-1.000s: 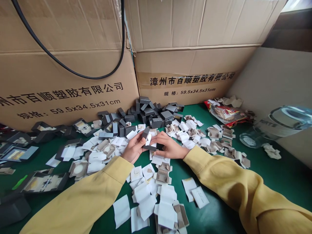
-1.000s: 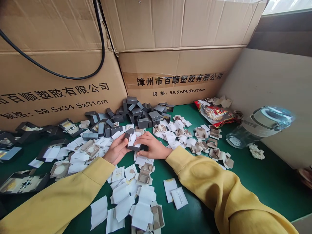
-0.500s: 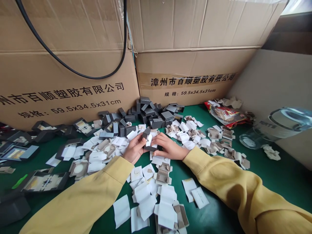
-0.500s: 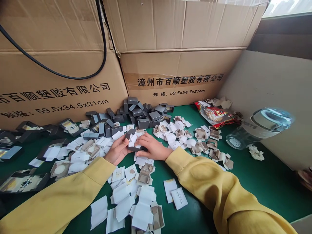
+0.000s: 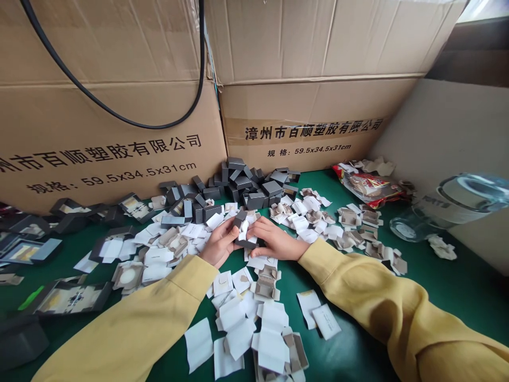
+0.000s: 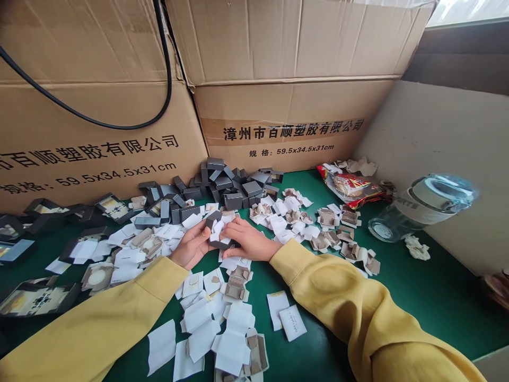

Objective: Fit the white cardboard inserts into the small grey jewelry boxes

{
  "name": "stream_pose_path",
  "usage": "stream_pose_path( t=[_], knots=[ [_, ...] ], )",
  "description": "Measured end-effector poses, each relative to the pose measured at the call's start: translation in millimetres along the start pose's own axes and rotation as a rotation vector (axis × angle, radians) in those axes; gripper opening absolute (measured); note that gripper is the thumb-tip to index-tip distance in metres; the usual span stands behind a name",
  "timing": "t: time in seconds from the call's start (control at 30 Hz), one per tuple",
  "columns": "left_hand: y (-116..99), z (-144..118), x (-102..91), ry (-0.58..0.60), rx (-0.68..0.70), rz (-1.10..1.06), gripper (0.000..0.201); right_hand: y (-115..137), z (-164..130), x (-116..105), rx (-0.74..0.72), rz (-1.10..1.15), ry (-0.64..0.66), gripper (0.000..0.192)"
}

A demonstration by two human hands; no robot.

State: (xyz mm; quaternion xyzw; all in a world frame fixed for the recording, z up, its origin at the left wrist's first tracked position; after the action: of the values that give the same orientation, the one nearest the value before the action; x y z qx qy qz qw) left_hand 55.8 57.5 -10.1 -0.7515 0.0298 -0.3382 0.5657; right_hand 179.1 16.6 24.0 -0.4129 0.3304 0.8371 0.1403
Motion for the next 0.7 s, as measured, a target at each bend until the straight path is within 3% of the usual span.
stream_pose_path(
  t=[0.1,0.2,0.33,0.5,0.7],
  knots=[
    [0,0,0.6,0.005,0.005,0.002,0.041,2,-1,-2,-0.004,0.044,-0.033,0.042],
    [-1,1,0.4,-0.02,0.029,-0.019,0.041,3,-2,-10,0.028,0.12,-0.187,0.043],
    [-1,0,4.5,-0.005,0.048,-0.013,0.041,-9,-8,-17,0.29,0.156,-0.42,0.037],
    [-1,-2,7.3,-0.02,0.072,0.044,0.042,-9,-4,-3,0.361,0.206,-0.343,0.029],
    [-2,-3,9.0,-0.039,0.064,0.08,0.056,-10,-6,-4,0.422,0.276,-0.391,0.025]
  ],
)
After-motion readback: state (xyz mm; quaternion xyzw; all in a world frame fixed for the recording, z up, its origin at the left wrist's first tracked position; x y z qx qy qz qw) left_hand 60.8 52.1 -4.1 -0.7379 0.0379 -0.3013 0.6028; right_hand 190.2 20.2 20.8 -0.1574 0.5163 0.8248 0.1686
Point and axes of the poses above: each hand's wrist, its own z-axis towards the middle knuckle, its own x-axis out of the palm, y = z × x, the point moved 6 cm from there along z, towards the middle knuckle
